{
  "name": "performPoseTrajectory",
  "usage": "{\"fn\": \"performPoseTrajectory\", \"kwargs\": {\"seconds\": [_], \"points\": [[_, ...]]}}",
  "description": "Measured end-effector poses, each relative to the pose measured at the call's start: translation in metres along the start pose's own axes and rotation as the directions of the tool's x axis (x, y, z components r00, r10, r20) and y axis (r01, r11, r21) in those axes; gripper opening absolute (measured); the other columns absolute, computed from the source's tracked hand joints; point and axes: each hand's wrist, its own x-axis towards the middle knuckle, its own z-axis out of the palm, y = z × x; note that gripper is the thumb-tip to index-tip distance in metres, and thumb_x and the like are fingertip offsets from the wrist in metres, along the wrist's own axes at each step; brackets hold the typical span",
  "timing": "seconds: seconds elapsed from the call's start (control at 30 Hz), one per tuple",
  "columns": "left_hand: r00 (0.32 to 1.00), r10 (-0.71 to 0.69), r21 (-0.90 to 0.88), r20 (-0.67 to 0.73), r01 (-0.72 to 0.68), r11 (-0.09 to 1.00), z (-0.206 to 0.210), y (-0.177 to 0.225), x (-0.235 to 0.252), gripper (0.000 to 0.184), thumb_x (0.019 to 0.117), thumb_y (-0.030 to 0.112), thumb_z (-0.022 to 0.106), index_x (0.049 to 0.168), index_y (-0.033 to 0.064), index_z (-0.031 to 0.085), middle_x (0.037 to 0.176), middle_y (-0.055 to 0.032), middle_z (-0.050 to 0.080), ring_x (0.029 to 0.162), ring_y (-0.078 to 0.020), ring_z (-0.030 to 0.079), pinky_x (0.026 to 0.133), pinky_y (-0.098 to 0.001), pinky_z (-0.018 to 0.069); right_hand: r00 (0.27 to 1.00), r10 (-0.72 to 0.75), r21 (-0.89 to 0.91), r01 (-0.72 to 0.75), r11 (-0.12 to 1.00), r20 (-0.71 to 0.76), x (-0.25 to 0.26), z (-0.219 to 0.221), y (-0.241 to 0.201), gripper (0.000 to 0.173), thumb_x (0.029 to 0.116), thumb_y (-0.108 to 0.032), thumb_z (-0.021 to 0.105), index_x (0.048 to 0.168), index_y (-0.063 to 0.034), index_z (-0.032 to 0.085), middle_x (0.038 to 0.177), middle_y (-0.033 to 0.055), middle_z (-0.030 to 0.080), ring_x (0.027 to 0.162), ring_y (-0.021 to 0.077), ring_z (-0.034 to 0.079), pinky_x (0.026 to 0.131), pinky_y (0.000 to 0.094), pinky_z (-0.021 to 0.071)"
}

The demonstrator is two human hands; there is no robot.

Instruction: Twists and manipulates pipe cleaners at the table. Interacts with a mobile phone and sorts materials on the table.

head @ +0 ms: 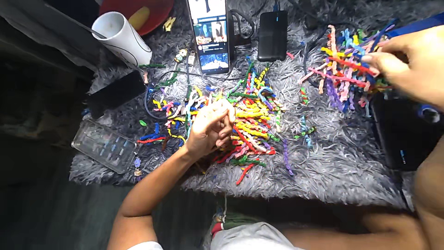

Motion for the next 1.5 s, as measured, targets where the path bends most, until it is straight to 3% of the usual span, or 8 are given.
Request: {"fn": "performPoseTrajectory", "kwargs": {"seconds": [0.2, 0.27, 0.5, 0.7, 0.83, 0.93, 1.27, 1.5], "points": [[0.998, 0.056, 0.013, 0.037, -0.057, 0.998, 0.0, 0.0, 0.002, 0.025, 0.1065, 0.026, 0.045, 0.091, 0.0129, 0.059, 0.059, 0.0042, 0.05, 0.041, -0.0017, 0.043, 0.039, -0.0143, 0.038, 0.826, -0.49, 0.277, 0.419, 0.865, 0.278, -0.029, -0.02, -0.1, 0.01, 0.0921, -0.025, 0.073, 0.089, -0.0149, 0.073, 0.065, 0.0014, 0.063, 0.055, 0.0234, 0.062, 0.05, 0.0503, 0.0485], [0.996, 0.077, 0.027, 0.048, -0.079, 0.997, -0.001, -0.001, 0.004, 0.021, 0.1038, 0.024, 0.049, 0.09, 0.0143, 0.062, 0.06, 0.0069, 0.051, 0.044, -0.0006, 0.045, 0.042, -0.0141, 0.0395, 0.741, -0.599, 0.352, 0.497, 0.793, 0.305, -0.035, -0.005, -0.111, 0.011, 0.0855, -0.026, 0.078, 0.095, -0.0198, 0.076, 0.071, -0.0053, 0.064, 0.056, 0.0133, 0.06, 0.051, 0.0401, 0.0503], [0.991, 0.086, 0.017, 0.099, -0.088, 0.996, -0.002, -0.002, 0.004, 0.018, 0.1022, 0.028, 0.055, 0.092, 0.0151, 0.063, 0.06, 0.009, 0.051, 0.045, 0.0011, 0.044, 0.043, -0.0128, 0.0366, 0.649, -0.65, 0.341, 0.554, 0.76, 0.395, -0.046, 0.028, -0.13, 0.007, 0.0882, -0.014, 0.074, 0.083, -0.0183, 0.075, 0.08, 0.0031, 0.064, 0.069, 0.0219, 0.065, 0.053, 0.0413, 0.0483], [0.981, 0.146, 0.218, 0.129, -0.172, 0.961, 0.001, -0.006, -0.001, 0.017, 0.1001, 0.03, 0.063, 0.097, 0.0137, 0.064, 0.07, 0.0078, 0.058, 0.05, 0.0027, 0.05, 0.044, -0.0124, 0.0434, 0.675, -0.734, 0.44, 0.64, 0.63, 0.07, -0.047, 0.011, -0.135, 0.019, 0.0985, -0.026, 0.055, 0.092, -0.0169, 0.07, 0.076, -0.0045, 0.063, 0.066, 0.0092, 0.063, 0.054, 0.028, 0.0494], [0.923, 0.243, 0.454, 0.298, -0.361, 0.815, 0.007, -0.01, -0.001, 0.03, 0.0942, 0.025, 0.073, 0.114, 0.0044, 0.062, 0.092, 0.0052, 0.064, 0.073, 0.0058, 0.056, 0.064, -0.0111, 0.05, 0.694, -0.719, 0.629, 0.579, 0.519, -0.045, -0.056, 0.004, -0.15, 0.022, 0.104, -0.025, 0.055, 0.099, -0.0104, 0.07, 0.079, -0.0052, 0.064, 0.072, -0.0015, 0.059, 0.064, 0.0133, 0.048], [0.88, 0.273, 0.416, 0.39, -0.432, 0.8, 0.007, -0.012, 0.001, 0.022, 0.0956, 0.018, 0.073, 0.109, 0.0025, 0.065, 0.092, 0.0021, 0.066, 0.078, 0.0047, 0.059, 0.069, -0.0119, 0.0513, 0.749, -0.658, 0.692, 0.515, 0.507, -0.075, -0.059, 0.002, -0.158, 0.021, 0.1036, -0.022, 0.057, 0.098, -0.0078, 0.071, 0.08, -0.0044, 0.065, 0.071, -0.0054, 0.057, 0.064, 0.0087, 0.0469], [0.87, 0.223, 0.631, 0.44, -0.476, 0.613, 0.007, -0.01, -0.003, 0.023, 0.1057, 0.008, 0.051, 0.096, -0.0066, 0.065, 0.074, -0.0052, 0.061, 0.068, 0.0016, 0.057, 0.067, -0.0126, 0.0498, 0.769, -0.622, 0.394, 0.621, 0.677, -0.144, -0.059, -0.002, -0.157, 0.028, 0.1036, -0.025, 0.053, 0.086, -0.0092, 0.067, 0.066, -0.0024, 0.055, 0.056, 0.0065, 0.052, 0.048, 0.0223, 0.039], [0.78, 0.23, 0.612, 0.582, -0.606, 0.507, 0.006, -0.006, -0.004, 0.023, 0.106, 0.009, 0.051, 0.104, -0.0057, 0.069, 0.076, -0.0083, 0.065, 0.069, 0.0002, 0.056, 0.068, -0.0121, 0.0457, 0.681, -0.706, 0.602, 0.651, 0.462, -0.194, -0.061, -0.008, -0.151, 0.031, 0.1004, -0.018, 0.055, 0.07, -0.0108, 0.059, 0.057, -0.0062, 0.045, 0.051, -0.0005, 0.04, 0.046, 0.017, 0.0281]]}}
